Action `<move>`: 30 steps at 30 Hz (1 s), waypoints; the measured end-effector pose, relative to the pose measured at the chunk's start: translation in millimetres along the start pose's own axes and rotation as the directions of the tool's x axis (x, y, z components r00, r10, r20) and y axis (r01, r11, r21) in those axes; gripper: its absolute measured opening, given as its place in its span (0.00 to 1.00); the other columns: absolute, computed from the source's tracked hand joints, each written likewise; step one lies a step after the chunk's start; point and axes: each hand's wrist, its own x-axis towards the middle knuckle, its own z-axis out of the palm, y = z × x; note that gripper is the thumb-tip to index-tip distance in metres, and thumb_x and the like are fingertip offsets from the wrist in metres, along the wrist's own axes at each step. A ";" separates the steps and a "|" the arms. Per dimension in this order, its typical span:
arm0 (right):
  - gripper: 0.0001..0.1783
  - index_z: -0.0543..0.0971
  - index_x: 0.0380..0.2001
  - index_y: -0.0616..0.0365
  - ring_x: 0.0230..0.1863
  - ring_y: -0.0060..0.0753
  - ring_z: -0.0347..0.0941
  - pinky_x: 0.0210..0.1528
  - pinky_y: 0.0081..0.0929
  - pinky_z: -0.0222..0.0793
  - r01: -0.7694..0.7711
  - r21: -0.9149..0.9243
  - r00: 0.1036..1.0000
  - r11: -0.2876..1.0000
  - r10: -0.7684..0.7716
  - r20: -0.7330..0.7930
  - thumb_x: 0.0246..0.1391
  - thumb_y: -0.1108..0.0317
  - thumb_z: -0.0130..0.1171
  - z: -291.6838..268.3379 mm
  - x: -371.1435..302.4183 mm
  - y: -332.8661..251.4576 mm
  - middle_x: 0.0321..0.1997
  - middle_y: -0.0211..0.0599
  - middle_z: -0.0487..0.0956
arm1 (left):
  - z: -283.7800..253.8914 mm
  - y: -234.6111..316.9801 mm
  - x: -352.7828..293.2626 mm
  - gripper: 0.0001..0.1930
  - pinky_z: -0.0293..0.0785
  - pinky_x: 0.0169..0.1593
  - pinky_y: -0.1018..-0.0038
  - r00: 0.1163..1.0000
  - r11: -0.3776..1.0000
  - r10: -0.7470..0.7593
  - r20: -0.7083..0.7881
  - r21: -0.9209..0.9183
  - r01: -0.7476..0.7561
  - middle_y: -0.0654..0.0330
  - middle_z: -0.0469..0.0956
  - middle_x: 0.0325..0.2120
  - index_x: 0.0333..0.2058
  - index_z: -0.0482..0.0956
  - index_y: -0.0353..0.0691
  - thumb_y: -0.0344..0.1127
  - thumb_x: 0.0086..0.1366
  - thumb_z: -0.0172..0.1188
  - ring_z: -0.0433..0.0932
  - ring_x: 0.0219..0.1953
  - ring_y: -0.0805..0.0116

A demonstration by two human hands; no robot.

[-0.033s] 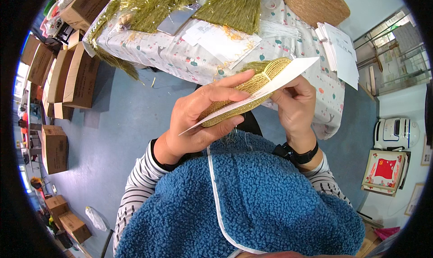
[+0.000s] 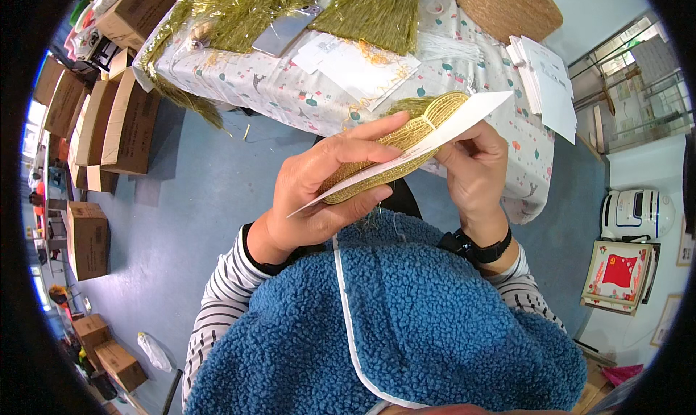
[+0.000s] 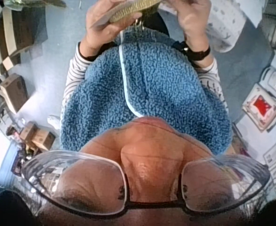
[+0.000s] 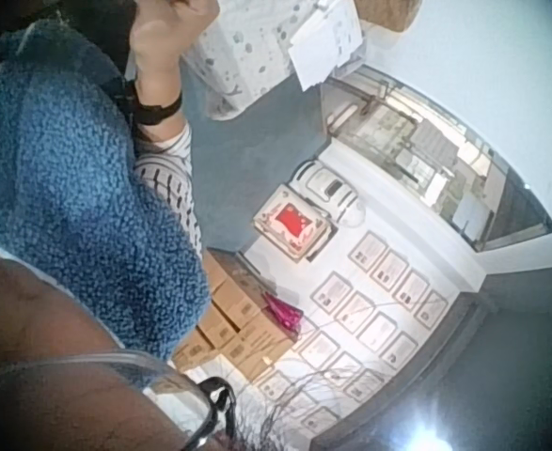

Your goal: The person repeatedly packages gold tinsel garland into white cardboard headers. They align the tinsel, fold the header over it, and secure it with a twist tie. The person handles multiple tinsel bundles and headers, placing finished units on a nearby table.

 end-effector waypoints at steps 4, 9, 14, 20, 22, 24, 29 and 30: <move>0.07 0.80 0.33 0.63 0.39 0.21 0.73 0.43 0.19 0.69 -0.052 -0.141 0.998 0.989 0.058 0.039 0.51 0.85 0.66 -2.4 2.7 -1.5 0.40 0.34 0.79 | -0.3 -4.5 -1.8 0.22 0.74 0.60 0.68 0.993 0.998 -0.053 -0.105 -0.050 0.048 0.46 0.75 0.60 0.54 0.76 0.32 0.21 0.60 0.67 0.77 0.58 0.60; 0.18 0.78 0.46 0.61 0.41 0.19 0.71 0.46 0.18 0.65 0.024 -0.181 0.999 0.983 -0.030 -0.031 0.52 0.76 0.71 -10.1 16.3 -6.3 0.40 0.29 0.78 | -8.0 -10.0 -9.5 0.28 0.72 0.61 0.64 0.869 0.878 -0.421 -0.259 -0.358 0.318 0.50 0.79 0.53 0.58 0.71 0.28 0.27 0.60 0.68 0.77 0.56 0.58; 0.30 0.70 0.60 0.63 0.51 0.23 0.74 0.53 0.22 0.68 0.059 -0.152 0.982 0.987 -0.030 0.188 0.55 0.74 0.69 -11.3 26.8 -6.9 0.52 0.34 0.78 | -13.8 -21.4 -9.8 0.27 0.70 0.61 0.67 0.850 0.753 -0.500 -0.166 -0.568 0.332 0.52 0.80 0.52 0.57 0.74 0.29 0.27 0.59 0.68 0.78 0.54 0.62; 0.21 0.75 0.53 0.66 0.49 0.23 0.77 0.54 0.24 0.73 -0.138 0.020 0.973 0.990 0.132 0.190 0.58 0.75 0.67 -1.9 27.4 0.8 0.50 0.36 0.82 | -16.4 -25.6 -7.4 0.28 0.68 0.63 0.67 0.825 0.736 -0.544 -0.152 -0.560 0.381 0.53 0.78 0.54 0.58 0.71 0.29 0.27 0.59 0.68 0.76 0.57 0.62; 0.19 0.77 0.51 0.66 0.47 0.23 0.78 0.53 0.23 0.74 -0.106 0.016 0.989 0.994 0.103 0.104 0.57 0.75 0.68 -0.4 29.2 1.5 0.47 0.35 0.83 | -16.1 -27.8 -1.9 0.30 0.67 0.63 0.68 0.842 0.812 -0.475 -0.256 -0.496 0.307 0.55 0.78 0.54 0.59 0.70 0.30 0.30 0.59 0.71 0.75 0.57 0.63; 0.17 0.78 0.49 0.66 0.45 0.23 0.78 0.51 0.23 0.74 -0.062 -0.023 0.998 0.998 0.063 0.027 0.57 0.74 0.68 0.0 31.8 0.4 0.45 0.35 0.83 | -19.7 -29.4 8.4 0.33 0.67 0.62 0.68 0.860 0.964 -0.255 -0.441 -0.186 0.191 0.57 0.77 0.53 0.59 0.68 0.32 0.32 0.58 0.73 0.76 0.55 0.63; 0.14 0.80 0.46 0.66 0.41 0.21 0.79 0.47 0.21 0.75 0.002 -0.125 0.999 0.992 -0.008 -0.053 0.57 0.75 0.68 8.1 35.2 -3.4 0.43 0.35 0.84 | -19.4 -14.7 27.5 0.25 0.71 0.50 0.68 0.865 0.632 0.449 -0.224 0.764 -0.131 0.61 0.80 0.39 0.47 0.79 0.40 0.35 0.50 0.77 0.77 0.44 0.64; 0.14 0.80 0.46 0.66 0.41 0.21 0.79 0.46 0.21 0.75 -0.019 -0.134 0.998 0.991 0.011 -0.062 0.57 0.75 0.68 10.7 34.6 -4.1 0.43 0.35 0.84 | -14.6 -12.2 29.4 0.22 0.70 0.47 0.68 0.877 0.547 0.472 -0.089 0.810 -0.212 0.61 0.80 0.37 0.43 0.82 0.41 0.34 0.48 0.78 0.77 0.42 0.63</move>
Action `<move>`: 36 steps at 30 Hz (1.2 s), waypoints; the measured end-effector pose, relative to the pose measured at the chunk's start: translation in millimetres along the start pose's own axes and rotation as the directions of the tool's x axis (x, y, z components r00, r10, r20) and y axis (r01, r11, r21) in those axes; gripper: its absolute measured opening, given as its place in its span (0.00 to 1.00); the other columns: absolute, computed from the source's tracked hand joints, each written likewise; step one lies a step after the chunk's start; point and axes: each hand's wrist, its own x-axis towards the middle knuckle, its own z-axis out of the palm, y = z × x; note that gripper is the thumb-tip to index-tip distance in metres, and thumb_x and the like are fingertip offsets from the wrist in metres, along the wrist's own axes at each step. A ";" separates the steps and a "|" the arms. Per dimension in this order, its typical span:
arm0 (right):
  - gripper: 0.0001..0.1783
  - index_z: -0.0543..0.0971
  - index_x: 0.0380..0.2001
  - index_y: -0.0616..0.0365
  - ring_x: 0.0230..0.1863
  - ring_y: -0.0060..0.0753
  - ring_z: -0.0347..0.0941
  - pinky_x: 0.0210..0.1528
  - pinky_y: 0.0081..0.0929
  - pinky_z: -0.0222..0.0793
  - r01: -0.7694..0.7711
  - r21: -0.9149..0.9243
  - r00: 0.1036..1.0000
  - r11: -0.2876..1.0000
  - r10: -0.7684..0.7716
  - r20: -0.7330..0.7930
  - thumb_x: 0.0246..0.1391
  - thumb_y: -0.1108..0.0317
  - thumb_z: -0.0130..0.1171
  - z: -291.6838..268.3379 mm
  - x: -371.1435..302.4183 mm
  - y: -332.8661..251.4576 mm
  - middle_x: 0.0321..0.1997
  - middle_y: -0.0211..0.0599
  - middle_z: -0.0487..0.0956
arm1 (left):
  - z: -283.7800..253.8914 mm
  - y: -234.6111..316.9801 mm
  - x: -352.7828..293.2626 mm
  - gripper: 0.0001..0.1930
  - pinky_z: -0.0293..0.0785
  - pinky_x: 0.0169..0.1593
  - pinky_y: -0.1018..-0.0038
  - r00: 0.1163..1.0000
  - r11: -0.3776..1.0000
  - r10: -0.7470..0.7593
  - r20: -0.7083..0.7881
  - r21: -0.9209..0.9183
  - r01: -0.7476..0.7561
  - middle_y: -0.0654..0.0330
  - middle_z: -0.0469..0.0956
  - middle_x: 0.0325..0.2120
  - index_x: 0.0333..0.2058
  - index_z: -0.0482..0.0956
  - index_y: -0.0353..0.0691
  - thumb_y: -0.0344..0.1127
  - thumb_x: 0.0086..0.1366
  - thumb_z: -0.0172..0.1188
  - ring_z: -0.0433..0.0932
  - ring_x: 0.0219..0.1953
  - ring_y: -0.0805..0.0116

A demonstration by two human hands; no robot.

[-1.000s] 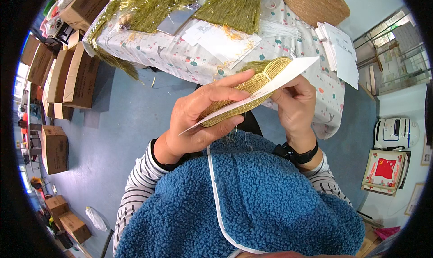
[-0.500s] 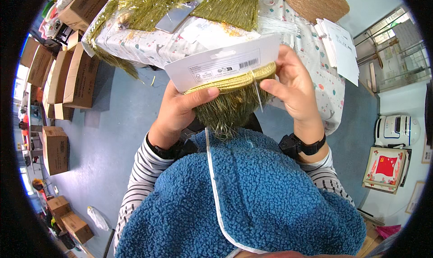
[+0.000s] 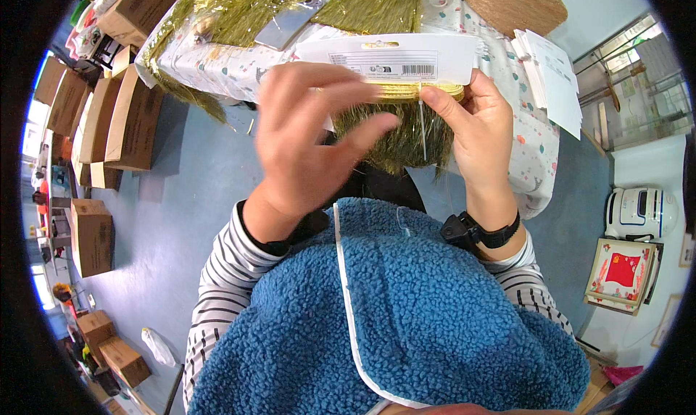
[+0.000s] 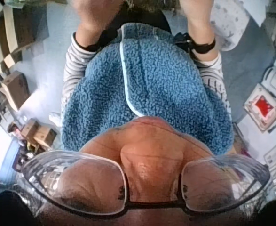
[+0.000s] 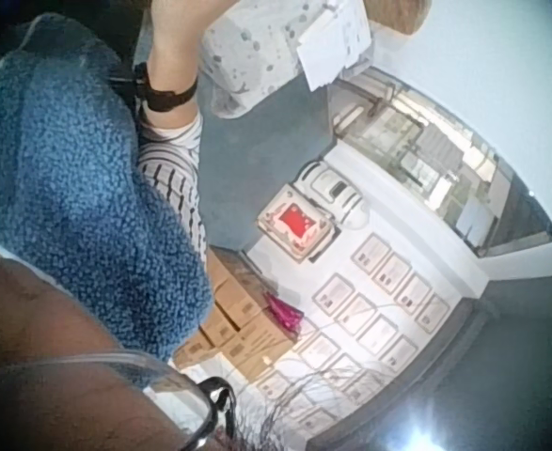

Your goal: The person repeatedly packages gold tinsel garland into white cardboard headers. They align the tinsel, fold the header over it, and secure it with a twist tie. The person handles multiple tinsel bundles and headers, placing finished units on a nearby table.

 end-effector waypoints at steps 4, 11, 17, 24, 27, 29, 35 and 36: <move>0.14 0.80 0.45 0.66 0.40 0.20 0.79 0.46 0.20 0.75 -0.034 0.093 0.999 0.995 0.033 0.002 0.56 0.76 0.69 8.9 -6.5 -4.4 0.42 0.36 0.84 | 21.0 12.0 6.8 0.13 0.67 0.39 0.69 0.997 1.000 -0.025 0.068 0.003 0.025 0.65 0.79 0.32 0.37 0.84 0.45 0.33 0.50 0.74 0.74 0.35 0.62; 0.14 0.81 0.44 0.67 0.40 0.20 0.79 0.44 0.19 0.75 -0.059 0.111 0.998 0.992 0.059 0.007 0.55 0.77 0.70 9.6 -12.9 -4.9 0.40 0.36 0.85 | 19.2 10.9 3.5 0.11 0.68 0.39 0.69 0.992 0.989 -0.098 0.084 -0.105 0.106 0.64 0.78 0.30 0.36 0.84 0.44 0.31 0.53 0.72 0.74 0.34 0.61; 0.14 0.81 0.44 0.68 0.40 0.20 0.79 0.44 0.18 0.75 -0.048 0.149 0.999 0.988 0.050 -0.009 0.55 0.76 0.70 11.6 -15.3 -1.6 0.41 0.36 0.85 | 17.4 13.5 1.6 0.08 0.65 0.41 0.67 0.991 0.997 -0.073 0.112 -0.028 0.076 0.65 0.78 0.31 0.36 0.83 0.45 0.32 0.57 0.68 0.72 0.35 0.61; 0.14 0.81 0.44 0.68 0.39 0.19 0.79 0.43 0.18 0.75 -0.019 0.105 0.999 0.994 0.023 -0.030 0.55 0.76 0.70 11.7 -15.6 2.7 0.40 0.35 0.85 | 25.9 17.4 -2.0 0.06 0.62 0.42 0.66 0.993 0.995 -0.098 0.071 -0.002 0.098 0.65 0.78 0.32 0.35 0.82 0.45 0.31 0.58 0.67 0.71 0.35 0.61; 0.14 0.81 0.44 0.67 0.39 0.19 0.79 0.43 0.18 0.74 0.003 0.093 1.000 0.996 -0.001 -0.024 0.55 0.77 0.70 11.6 -16.1 5.2 0.40 0.35 0.85 | 27.2 16.3 -4.1 0.06 0.61 0.42 0.66 0.985 0.989 -0.143 0.098 -0.026 0.146 0.66 0.78 0.31 0.34 0.82 0.45 0.31 0.57 0.67 0.71 0.36 0.61; 0.14 0.81 0.44 0.67 0.38 0.19 0.79 0.43 0.18 0.74 -0.049 0.110 0.999 0.993 0.050 -0.011 0.55 0.77 0.70 10.3 -14.6 5.8 0.39 0.34 0.85 | 25.5 13.9 -3.9 0.10 0.62 0.44 0.65 0.978 0.985 -0.158 0.137 -0.044 0.165 0.65 0.78 0.33 0.37 0.81 0.44 0.32 0.56 0.69 0.72 0.37 0.60; 0.15 0.79 0.43 0.64 0.40 0.20 0.79 0.43 0.18 0.74 -0.043 -0.023 0.992 0.999 0.045 0.116 0.53 0.79 0.70 1.9 -7.1 0.0 0.40 0.35 0.84 | 5.7 12.1 8.6 0.41 0.67 0.59 0.59 0.976 0.977 -0.207 0.064 -0.036 0.210 0.54 0.79 0.47 0.59 0.71 0.44 0.34 0.43 0.79 0.76 0.50 0.52; 0.16 0.78 0.43 0.64 0.41 0.20 0.79 0.43 0.19 0.74 -0.028 -0.060 0.988 0.998 0.037 0.153 0.52 0.79 0.70 1.1 -6.8 -0.9 0.41 0.36 0.84 | 0.2 11.9 12.0 0.48 0.68 0.61 0.58 0.960 0.970 -0.226 0.165 -0.049 0.237 0.51 0.78 0.50 0.62 0.68 0.44 0.34 0.40 0.81 0.77 0.53 0.51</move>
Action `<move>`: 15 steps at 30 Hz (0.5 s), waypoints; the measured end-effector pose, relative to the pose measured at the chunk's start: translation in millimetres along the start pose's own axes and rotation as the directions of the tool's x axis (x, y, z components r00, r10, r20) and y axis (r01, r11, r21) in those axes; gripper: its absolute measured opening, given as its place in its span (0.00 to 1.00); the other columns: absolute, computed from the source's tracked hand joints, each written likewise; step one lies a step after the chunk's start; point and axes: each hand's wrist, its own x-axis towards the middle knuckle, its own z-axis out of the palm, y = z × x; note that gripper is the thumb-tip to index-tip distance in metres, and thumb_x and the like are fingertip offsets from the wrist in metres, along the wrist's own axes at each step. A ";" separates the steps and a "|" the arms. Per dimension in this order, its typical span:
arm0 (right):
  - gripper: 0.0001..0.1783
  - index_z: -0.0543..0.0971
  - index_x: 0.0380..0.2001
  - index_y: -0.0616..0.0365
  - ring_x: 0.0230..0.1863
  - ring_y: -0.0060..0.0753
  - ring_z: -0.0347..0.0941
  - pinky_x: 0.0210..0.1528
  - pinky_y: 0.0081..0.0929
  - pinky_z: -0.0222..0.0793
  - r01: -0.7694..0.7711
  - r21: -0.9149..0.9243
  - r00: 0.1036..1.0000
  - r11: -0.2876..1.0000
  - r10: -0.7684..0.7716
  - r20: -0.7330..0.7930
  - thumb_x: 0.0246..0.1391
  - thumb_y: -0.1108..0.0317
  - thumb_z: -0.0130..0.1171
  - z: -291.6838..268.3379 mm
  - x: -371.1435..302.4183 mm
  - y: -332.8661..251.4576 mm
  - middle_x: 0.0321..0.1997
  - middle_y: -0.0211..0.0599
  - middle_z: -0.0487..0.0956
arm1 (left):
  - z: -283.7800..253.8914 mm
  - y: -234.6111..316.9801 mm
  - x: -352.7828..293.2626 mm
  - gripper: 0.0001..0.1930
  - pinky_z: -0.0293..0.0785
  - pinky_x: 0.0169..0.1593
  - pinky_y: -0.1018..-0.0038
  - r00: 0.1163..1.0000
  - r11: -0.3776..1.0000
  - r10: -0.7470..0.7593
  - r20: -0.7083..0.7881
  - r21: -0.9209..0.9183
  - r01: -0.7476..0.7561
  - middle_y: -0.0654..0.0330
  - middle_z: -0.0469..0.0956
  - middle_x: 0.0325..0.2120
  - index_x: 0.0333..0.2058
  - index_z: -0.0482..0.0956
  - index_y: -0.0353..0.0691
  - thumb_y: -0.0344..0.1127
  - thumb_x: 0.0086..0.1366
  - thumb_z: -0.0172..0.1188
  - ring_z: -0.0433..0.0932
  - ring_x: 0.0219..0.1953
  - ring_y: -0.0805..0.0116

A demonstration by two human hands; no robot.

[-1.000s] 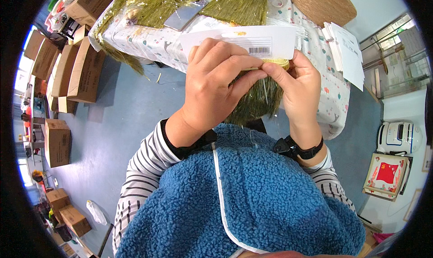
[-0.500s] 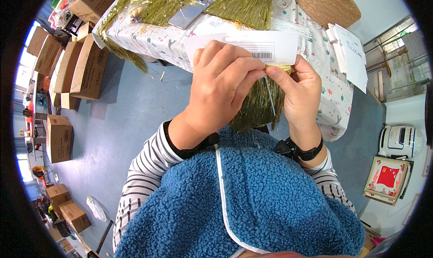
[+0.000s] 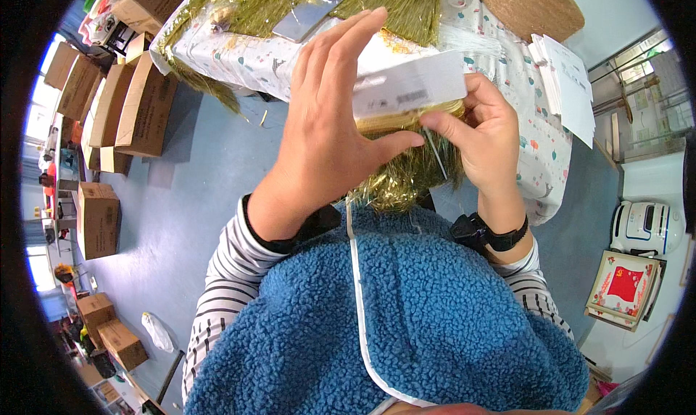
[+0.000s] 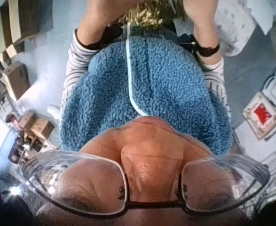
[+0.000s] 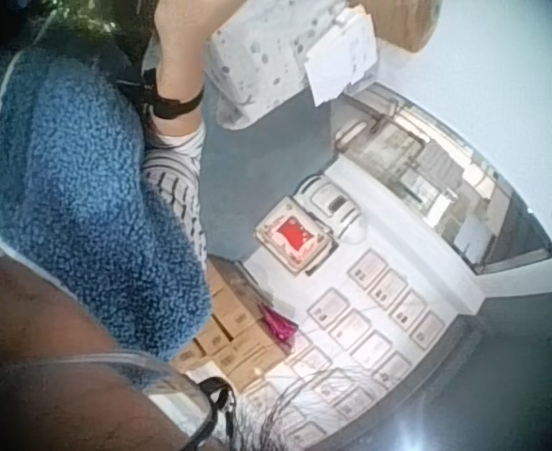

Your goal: The person repeatedly packages gold tinsel garland into white cardboard headers. They align the tinsel, fold the header over it, and secure it with a twist tie. The person handles multiple tinsel bundles and headers, placing finished units on a nearby table.

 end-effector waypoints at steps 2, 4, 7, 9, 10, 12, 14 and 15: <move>0.22 0.73 0.45 0.61 0.44 0.20 0.78 0.46 0.20 0.73 -0.059 0.072 0.995 0.996 0.052 0.087 0.49 0.78 0.73 1.4 -1.7 0.5 0.43 0.36 0.83 | -9.4 0.9 5.8 0.49 0.74 0.56 0.62 0.980 0.996 -0.089 0.180 -0.002 0.091 0.52 0.81 0.49 0.63 0.69 0.44 0.35 0.39 0.82 0.81 0.49 0.55; 0.25 0.71 0.45 0.60 0.45 0.21 0.78 0.48 0.21 0.73 -0.039 -0.020 0.989 0.999 0.041 0.142 0.47 0.77 0.75 3.8 -2.9 2.8 0.43 0.36 0.83 | -16.7 -0.2 11.8 0.43 0.78 0.48 0.64 0.883 0.958 -0.219 0.416 -0.078 0.274 0.52 0.84 0.41 0.57 0.75 0.42 0.35 0.38 0.82 0.84 0.42 0.55; 0.29 0.70 0.46 0.59 0.45 0.22 0.77 0.50 0.23 0.72 -0.025 0.043 0.990 0.999 0.019 0.139 0.45 0.74 0.77 6.2 -2.3 7.5 0.42 0.34 0.82 | -16.1 -7.9 21.3 0.29 0.78 0.41 0.68 0.813 0.960 -0.187 0.551 -0.074 0.271 0.54 0.85 0.32 0.45 0.83 0.37 0.36 0.41 0.81 0.84 0.34 0.63; 0.28 0.71 0.46 0.60 0.45 0.24 0.77 0.49 0.24 0.72 0.087 -0.020 0.993 0.996 -0.085 0.086 0.45 0.73 0.77 5.8 -0.4 8.9 0.42 0.34 0.81 | -13.8 -11.0 21.0 0.27 0.77 0.38 0.70 0.786 0.921 -0.264 0.559 -0.097 0.378 0.55 0.85 0.29 0.42 0.83 0.34 0.37 0.43 0.81 0.82 0.32 0.69; 0.28 0.72 0.46 0.60 0.45 0.26 0.77 0.49 0.25 0.72 0.182 -0.099 0.983 0.978 -0.180 0.034 0.44 0.73 0.77 5.5 0.7 9.2 0.41 0.34 0.80 | -12.4 -12.7 19.7 0.26 0.77 0.36 0.72 0.768 0.897 -0.297 0.567 -0.110 0.428 0.56 0.84 0.28 0.40 0.83 0.32 0.38 0.43 0.81 0.81 0.31 0.71; 0.25 0.75 0.44 0.60 0.44 0.29 0.77 0.48 0.26 0.72 0.356 -0.337 0.925 0.871 -0.381 -0.007 0.44 0.73 0.77 1.2 0.7 6.2 0.39 0.35 0.80 | -9.9 -16.6 16.5 0.25 0.76 0.34 0.73 0.719 0.839 -0.431 0.545 -0.051 0.541 0.58 0.84 0.26 0.38 0.83 0.30 0.38 0.45 0.81 0.79 0.29 0.75; 0.20 0.78 0.40 0.60 0.43 0.33 0.77 0.46 0.28 0.72 0.489 -0.593 0.812 0.640 -0.582 0.041 0.43 0.73 0.77 -7.0 -1.9 -0.5 0.38 0.37 0.79 | -7.0 -20.3 12.9 0.24 0.75 0.32 0.74 0.709 0.803 -0.485 0.512 -0.061 0.593 0.60 0.83 0.25 0.36 0.84 0.29 0.39 0.45 0.82 0.77 0.27 0.77; 0.13 0.81 0.32 0.60 0.38 0.36 0.76 0.43 0.29 0.72 0.469 -0.566 0.844 0.678 -0.534 0.060 0.44 0.74 0.75 -6.0 -3.8 -0.9 0.35 0.38 0.78 | -5.2 -21.8 11.3 0.24 0.74 0.31 0.74 0.728 0.801 -0.476 0.493 -0.100 0.591 0.61 0.83 0.24 0.36 0.84 0.29 0.39 0.46 0.82 0.77 0.26 0.77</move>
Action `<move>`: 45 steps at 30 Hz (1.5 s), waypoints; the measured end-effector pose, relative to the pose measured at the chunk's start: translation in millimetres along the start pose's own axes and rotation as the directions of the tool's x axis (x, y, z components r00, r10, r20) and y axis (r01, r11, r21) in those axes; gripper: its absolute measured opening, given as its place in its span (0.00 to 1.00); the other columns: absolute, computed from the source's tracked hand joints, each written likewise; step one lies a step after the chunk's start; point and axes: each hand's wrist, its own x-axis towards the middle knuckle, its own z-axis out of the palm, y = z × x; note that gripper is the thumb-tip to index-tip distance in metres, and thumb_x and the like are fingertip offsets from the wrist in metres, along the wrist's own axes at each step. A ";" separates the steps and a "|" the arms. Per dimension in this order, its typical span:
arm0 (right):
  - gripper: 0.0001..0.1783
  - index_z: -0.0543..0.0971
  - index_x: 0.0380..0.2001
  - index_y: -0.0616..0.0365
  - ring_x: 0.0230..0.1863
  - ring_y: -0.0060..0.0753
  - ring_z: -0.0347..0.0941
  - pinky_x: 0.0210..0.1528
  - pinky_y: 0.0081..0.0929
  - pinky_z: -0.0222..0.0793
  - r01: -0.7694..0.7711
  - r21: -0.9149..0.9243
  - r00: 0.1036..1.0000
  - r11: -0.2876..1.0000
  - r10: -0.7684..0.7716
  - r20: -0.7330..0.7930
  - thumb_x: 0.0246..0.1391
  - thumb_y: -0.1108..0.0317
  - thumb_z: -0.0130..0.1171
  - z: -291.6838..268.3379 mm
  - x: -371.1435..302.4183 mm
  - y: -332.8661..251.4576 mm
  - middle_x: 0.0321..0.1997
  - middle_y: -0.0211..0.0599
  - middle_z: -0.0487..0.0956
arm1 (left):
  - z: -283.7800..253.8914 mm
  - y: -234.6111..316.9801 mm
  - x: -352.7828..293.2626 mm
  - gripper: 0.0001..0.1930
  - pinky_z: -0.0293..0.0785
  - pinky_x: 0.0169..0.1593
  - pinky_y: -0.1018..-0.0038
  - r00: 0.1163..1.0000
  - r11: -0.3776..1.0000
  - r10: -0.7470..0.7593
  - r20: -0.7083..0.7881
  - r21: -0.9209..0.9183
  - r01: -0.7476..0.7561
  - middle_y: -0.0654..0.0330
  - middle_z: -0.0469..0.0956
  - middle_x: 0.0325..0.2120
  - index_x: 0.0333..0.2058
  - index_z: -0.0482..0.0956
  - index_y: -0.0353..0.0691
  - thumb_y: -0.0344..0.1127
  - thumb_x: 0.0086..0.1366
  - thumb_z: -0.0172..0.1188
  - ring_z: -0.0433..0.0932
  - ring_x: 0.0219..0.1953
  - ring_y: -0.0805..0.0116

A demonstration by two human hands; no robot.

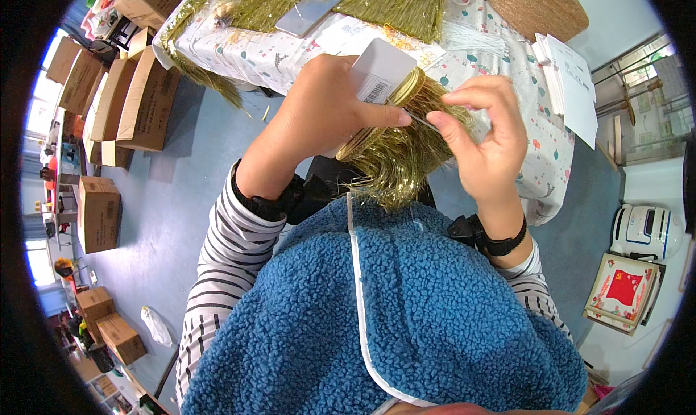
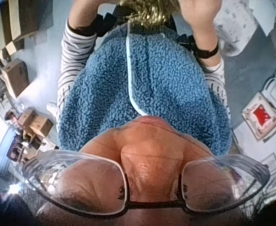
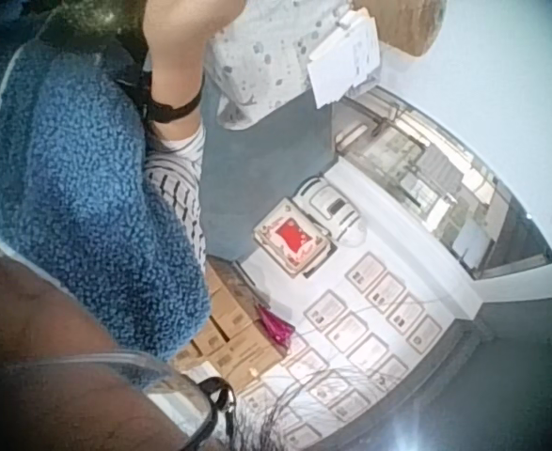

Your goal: The person repeatedly packages gold tinsel garland into white cardboard headers. They align the tinsel, fold the header over it, and secure it with a twist tie. The person handles multiple tinsel bundles and headers, placing finished units on a nearby table.

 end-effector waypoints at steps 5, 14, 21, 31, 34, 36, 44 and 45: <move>0.08 0.81 0.30 0.61 0.35 0.37 0.77 0.38 0.30 0.72 -0.174 0.059 0.979 0.983 0.167 0.114 0.46 0.79 0.70 10.7 -6.4 -4.8 0.32 0.36 0.79 | 7.6 -6.6 0.2 0.22 0.73 0.30 0.75 1.000 0.999 0.015 -0.021 0.045 -0.014 0.63 0.82 0.24 0.35 0.84 0.30 0.39 0.47 0.81 0.75 0.26 0.79; 0.07 0.81 0.29 0.60 0.32 0.38 0.76 0.34 0.31 0.71 -0.204 0.062 0.967 0.977 0.191 0.169 0.47 0.81 0.67 12.2 -12.3 -4.1 0.30 0.36 0.77 | 19.5 -14.3 -3.0 0.21 0.72 0.30 0.76 0.999 0.998 -0.015 -0.031 -0.063 0.013 0.63 0.83 0.26 0.37 0.83 0.30 0.40 0.51 0.80 0.75 0.27 0.79; 0.06 0.81 0.30 0.61 0.29 0.29 0.76 0.32 0.26 0.70 -0.332 0.095 0.931 0.938 0.310 0.192 0.49 0.82 0.65 12.2 -16.3 -8.2 0.29 0.35 0.76 | 18.9 -11.6 -8.1 0.20 0.73 0.32 0.76 0.999 0.995 -0.045 -0.007 -0.088 0.044 0.62 0.83 0.27 0.37 0.83 0.29 0.38 0.53 0.78 0.76 0.29 0.79; 0.06 0.81 0.32 0.64 0.29 0.25 0.77 0.33 0.22 0.71 -0.376 0.147 0.917 0.915 0.344 0.200 0.51 0.85 0.61 12.1 -14.7 -11.4 0.31 0.35 0.77 | 25.7 -13.5 -14.1 0.15 0.76 0.36 0.77 0.998 0.976 -0.011 -0.066 -0.217 -0.004 0.61 0.84 0.33 0.41 0.83 0.28 0.29 0.57 0.74 0.79 0.33 0.78; 0.06 0.81 0.32 0.64 0.29 0.24 0.75 0.33 0.22 0.70 -0.396 0.160 0.908 0.904 0.360 0.212 0.51 0.85 0.61 11.7 -14.8 -10.6 0.31 0.35 0.77 | 26.4 -15.8 -14.0 0.15 0.77 0.37 0.77 0.996 0.976 0.038 -0.084 -0.209 -0.054 0.61 0.84 0.34 0.41 0.83 0.28 0.29 0.57 0.74 0.79 0.34 0.78; 0.06 0.81 0.32 0.64 0.29 0.24 0.75 0.33 0.22 0.70 -0.403 0.152 0.904 0.903 0.367 0.217 0.51 0.85 0.61 11.8 -15.2 -9.8 0.30 0.34 0.76 | 26.5 -17.4 -14.2 0.15 0.77 0.38 0.78 0.996 0.973 0.041 -0.085 -0.224 -0.060 0.61 0.85 0.34 0.42 0.83 0.28 0.28 0.57 0.74 0.79 0.34 0.77; 0.07 0.83 0.33 0.64 0.28 0.20 0.71 0.33 0.21 0.67 -0.518 0.221 0.850 0.826 0.468 0.244 0.51 0.84 0.61 11.7 -16.3 -4.7 0.28 0.31 0.75 | 29.8 -18.8 -15.5 0.15 0.78 0.38 0.78 0.989 0.965 0.070 -0.129 -0.243 -0.101 0.61 0.85 0.34 0.42 0.83 0.29 0.27 0.57 0.74 0.80 0.34 0.77; 0.07 0.83 0.33 0.64 0.28 0.20 0.71 0.33 0.20 0.67 -0.535 0.222 0.839 0.815 0.484 0.248 0.51 0.84 0.61 11.5 -16.3 -4.1 0.28 0.31 0.75 | 29.8 -18.6 -15.5 0.16 0.78 0.39 0.78 0.989 0.967 0.073 -0.131 -0.232 -0.103 0.60 0.85 0.34 0.42 0.83 0.29 0.28 0.56 0.75 0.80 0.34 0.77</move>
